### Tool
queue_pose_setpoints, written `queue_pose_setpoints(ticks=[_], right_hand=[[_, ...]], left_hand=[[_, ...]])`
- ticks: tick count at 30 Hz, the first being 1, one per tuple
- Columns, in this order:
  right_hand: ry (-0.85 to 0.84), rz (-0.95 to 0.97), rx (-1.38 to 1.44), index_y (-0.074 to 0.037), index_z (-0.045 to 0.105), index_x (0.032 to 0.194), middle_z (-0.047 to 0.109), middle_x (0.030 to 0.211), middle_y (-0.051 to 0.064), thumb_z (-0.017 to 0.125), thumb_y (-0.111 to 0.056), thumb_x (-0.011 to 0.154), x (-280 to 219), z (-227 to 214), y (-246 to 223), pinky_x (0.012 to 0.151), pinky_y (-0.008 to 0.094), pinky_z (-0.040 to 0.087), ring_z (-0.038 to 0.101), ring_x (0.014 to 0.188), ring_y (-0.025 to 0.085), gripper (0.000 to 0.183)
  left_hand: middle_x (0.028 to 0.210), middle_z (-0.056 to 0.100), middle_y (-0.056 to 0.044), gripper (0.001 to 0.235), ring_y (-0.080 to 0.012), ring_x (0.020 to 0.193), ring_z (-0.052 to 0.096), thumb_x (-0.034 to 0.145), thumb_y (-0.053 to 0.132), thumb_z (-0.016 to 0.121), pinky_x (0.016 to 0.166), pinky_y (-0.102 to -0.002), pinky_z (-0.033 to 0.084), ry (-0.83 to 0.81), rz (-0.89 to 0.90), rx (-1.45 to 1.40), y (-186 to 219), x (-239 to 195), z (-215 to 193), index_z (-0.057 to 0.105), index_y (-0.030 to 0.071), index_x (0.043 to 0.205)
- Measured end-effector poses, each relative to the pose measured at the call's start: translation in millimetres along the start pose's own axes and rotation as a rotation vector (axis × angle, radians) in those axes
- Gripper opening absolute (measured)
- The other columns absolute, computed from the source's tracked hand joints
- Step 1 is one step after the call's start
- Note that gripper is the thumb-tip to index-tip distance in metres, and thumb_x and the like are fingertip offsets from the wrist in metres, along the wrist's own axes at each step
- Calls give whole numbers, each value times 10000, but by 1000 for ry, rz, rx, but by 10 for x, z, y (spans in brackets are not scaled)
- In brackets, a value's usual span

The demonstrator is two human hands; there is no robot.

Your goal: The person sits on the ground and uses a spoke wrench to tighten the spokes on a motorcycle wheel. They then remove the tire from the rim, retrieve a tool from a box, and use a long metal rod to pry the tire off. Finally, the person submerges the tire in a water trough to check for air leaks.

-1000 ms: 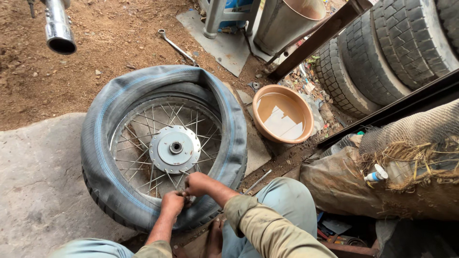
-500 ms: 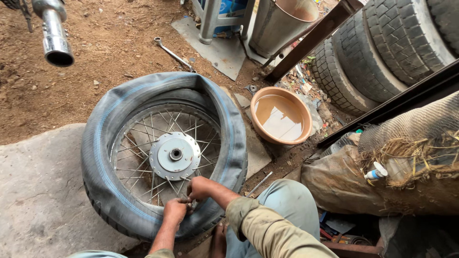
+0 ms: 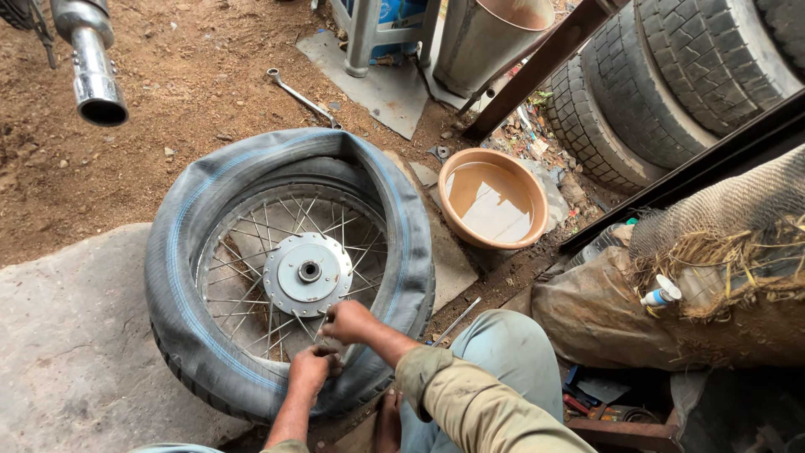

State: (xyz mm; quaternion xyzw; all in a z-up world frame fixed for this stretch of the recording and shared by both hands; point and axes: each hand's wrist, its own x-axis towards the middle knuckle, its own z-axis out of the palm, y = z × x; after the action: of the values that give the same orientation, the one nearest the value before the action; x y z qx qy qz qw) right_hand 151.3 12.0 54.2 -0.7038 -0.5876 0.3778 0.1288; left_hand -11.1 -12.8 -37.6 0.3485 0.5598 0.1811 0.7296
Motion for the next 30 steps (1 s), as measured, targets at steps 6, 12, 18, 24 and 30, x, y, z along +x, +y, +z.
queue_pose_setpoints(ticks=[6,12,18,24,30], right_hand=[[-32,123,313,2,770,1066,791,832,168,827,-314,868,47,-58,199,647,375,603,727,632,156,377],[137,-91,23,-85,747,1120,754,1094,137,876,-347,711,242,86,583,853,433,580,722,978,310,502],[-30,176,167,-34,723,1042,772,900,161,787,-321,849,17,-29,520,690,409,610,764,697,259,352],[64,50,-29,-62,782,1008,772,926,158,799,-342,846,-64,-78,313,744,406,551,713,839,282,324],[-36,125,178,-30,722,1012,783,908,149,830,-347,794,-22,-101,358,759,404,595,774,853,275,399]], left_hand=[[861,778,-188,166,-227,697,724,875,26,700,645,-322,580,40,59,52,-10,-60,12,755,-56,1009],[954,764,-183,317,-360,863,727,854,338,754,770,-459,549,224,396,591,-148,202,-93,780,61,1006],[900,774,-146,198,-248,770,761,865,182,759,642,-379,650,143,189,149,-135,194,93,747,6,954],[875,764,-142,187,-245,700,737,947,172,707,582,-366,592,272,320,411,195,-129,198,693,-5,1005],[961,703,-184,191,-302,723,767,1024,133,539,564,-393,641,162,81,-93,244,-98,120,499,-18,1132]])
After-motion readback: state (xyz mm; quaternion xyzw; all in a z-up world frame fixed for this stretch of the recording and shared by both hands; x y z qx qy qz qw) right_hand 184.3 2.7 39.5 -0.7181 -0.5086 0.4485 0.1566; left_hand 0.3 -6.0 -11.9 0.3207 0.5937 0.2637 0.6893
